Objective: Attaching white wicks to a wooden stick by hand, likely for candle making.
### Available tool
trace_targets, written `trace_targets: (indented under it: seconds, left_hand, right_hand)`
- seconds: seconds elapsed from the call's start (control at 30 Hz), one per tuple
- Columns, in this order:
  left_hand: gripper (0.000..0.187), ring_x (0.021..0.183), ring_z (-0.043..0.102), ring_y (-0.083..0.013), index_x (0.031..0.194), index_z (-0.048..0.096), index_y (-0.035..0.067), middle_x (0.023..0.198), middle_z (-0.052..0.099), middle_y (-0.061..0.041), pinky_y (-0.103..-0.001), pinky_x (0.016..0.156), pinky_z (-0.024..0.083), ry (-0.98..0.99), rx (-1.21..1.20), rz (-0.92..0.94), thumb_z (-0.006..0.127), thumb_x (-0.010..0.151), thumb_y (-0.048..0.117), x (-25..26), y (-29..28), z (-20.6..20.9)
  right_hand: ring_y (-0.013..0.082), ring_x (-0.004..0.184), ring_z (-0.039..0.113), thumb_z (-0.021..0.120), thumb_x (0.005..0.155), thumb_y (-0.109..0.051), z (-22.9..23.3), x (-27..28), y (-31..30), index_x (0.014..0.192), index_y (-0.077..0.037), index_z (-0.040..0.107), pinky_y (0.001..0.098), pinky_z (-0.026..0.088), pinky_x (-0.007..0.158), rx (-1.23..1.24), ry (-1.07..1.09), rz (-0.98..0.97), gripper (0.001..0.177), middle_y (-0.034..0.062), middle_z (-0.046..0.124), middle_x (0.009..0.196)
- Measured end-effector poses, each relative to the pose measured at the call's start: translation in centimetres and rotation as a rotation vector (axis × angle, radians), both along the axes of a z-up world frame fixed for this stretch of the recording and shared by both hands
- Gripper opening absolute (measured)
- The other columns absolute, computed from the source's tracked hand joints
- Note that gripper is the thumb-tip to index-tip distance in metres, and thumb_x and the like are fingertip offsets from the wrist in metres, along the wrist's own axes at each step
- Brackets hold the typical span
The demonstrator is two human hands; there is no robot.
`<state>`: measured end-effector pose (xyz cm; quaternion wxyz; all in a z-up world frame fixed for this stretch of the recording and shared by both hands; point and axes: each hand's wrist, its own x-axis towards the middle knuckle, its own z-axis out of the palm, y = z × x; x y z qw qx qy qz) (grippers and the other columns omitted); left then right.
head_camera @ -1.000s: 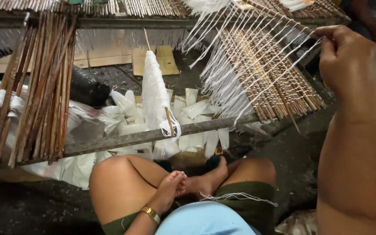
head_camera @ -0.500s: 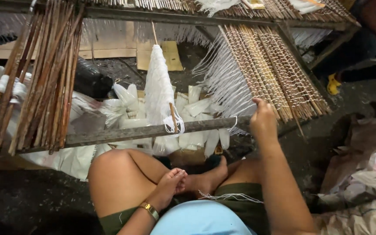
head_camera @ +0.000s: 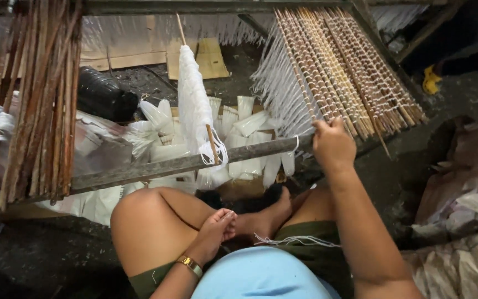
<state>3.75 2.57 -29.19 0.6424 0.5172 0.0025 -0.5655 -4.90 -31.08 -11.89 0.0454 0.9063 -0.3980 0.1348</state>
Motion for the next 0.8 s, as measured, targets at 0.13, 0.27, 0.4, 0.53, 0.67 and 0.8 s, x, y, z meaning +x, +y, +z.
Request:
trace_targets:
  seconds: [0.13, 0.27, 0.4, 0.53, 0.67, 0.8]
  left_hand:
    - [0.018, 0.07, 0.057, -0.0105, 0.095, 0.063, 0.012, 0.081, 0.061, -0.002, -0.025, 0.067, 0.054, -0.011, 0.004, -0.02, 0.06, 0.104, 0.027, 0.0, 0.3, 0.2]
    - [0.017, 0.067, 0.057, -0.0086, 0.094, 0.063, 0.013, 0.079, 0.061, -0.001, -0.023, 0.063, 0.053, -0.02, -0.005, -0.004, 0.062, 0.103, 0.027, 0.1, 0.1, -0.8]
    - [0.015, 0.067, 0.056, -0.0091, 0.095, 0.063, 0.012, 0.08, 0.061, -0.002, -0.023, 0.062, 0.052, -0.019, -0.001, 0.001, 0.061, 0.104, 0.023, 0.0, 0.2, -0.5]
    - [0.015, 0.068, 0.057, -0.0097, 0.095, 0.064, 0.012, 0.08, 0.062, -0.002, -0.023, 0.062, 0.053, -0.022, 0.002, 0.015, 0.06, 0.104, 0.024, -0.1, 0.5, -1.1]
    - [0.016, 0.066, 0.057, -0.0084, 0.094, 0.064, 0.013, 0.077, 0.062, -0.001, -0.023, 0.061, 0.052, -0.016, -0.003, 0.016, 0.061, 0.104, 0.025, 0.4, -0.1, -1.7]
    - [0.014, 0.063, 0.056, -0.0088, 0.095, 0.062, 0.011, 0.079, 0.061, -0.002, -0.023, 0.056, 0.052, -0.002, -0.043, 0.066, 0.062, 0.103, 0.021, -0.1, 0.1, -3.9]
  right_hand:
    - [0.0391, 0.092, 0.065, 0.059, 0.097, -0.026, 1.2, -0.6, -1.1, 0.119, -0.028, 0.073, 0.0566, 0.056, 0.068, 0.091, -0.006, -0.058, 0.027, 0.0141, 0.054, 0.111]
    - [0.0298, 0.085, 0.066, 0.049, 0.106, -0.046, 4.0, 1.0, 1.5, 0.117, -0.019, 0.073, 0.0409, 0.059, 0.057, 0.226, 0.077, -0.012, 0.037, 0.0174, 0.056, 0.122]
    - [0.0245, 0.067, 0.062, 0.053, 0.106, -0.05, 3.0, 2.9, 2.7, 0.108, -0.019, 0.07, 0.0346, 0.053, 0.045, 0.277, 0.201, 0.06, 0.036, 0.0098, 0.061, 0.104]
    - [0.0263, 0.085, 0.066, 0.049, 0.109, -0.044, 3.5, 5.0, 1.8, 0.109, -0.013, 0.07, 0.0404, 0.057, 0.064, 0.335, 0.26, 0.06, 0.037, 0.0089, 0.064, 0.105]
    - [0.0336, 0.11, 0.049, 0.042, 0.109, -0.047, 8.9, 5.6, 3.1, 0.14, -0.013, 0.047, 0.0479, 0.046, 0.081, 0.332, 0.0, -0.021, 0.046, 0.0174, 0.045, 0.139]
    - [0.0338, 0.084, 0.06, 0.069, 0.101, -0.021, 6.7, -1.2, 0.0, 0.136, -0.003, 0.068, 0.0468, 0.045, 0.083, 0.06, -0.397, 0.345, 0.039, 0.0129, 0.061, 0.091]
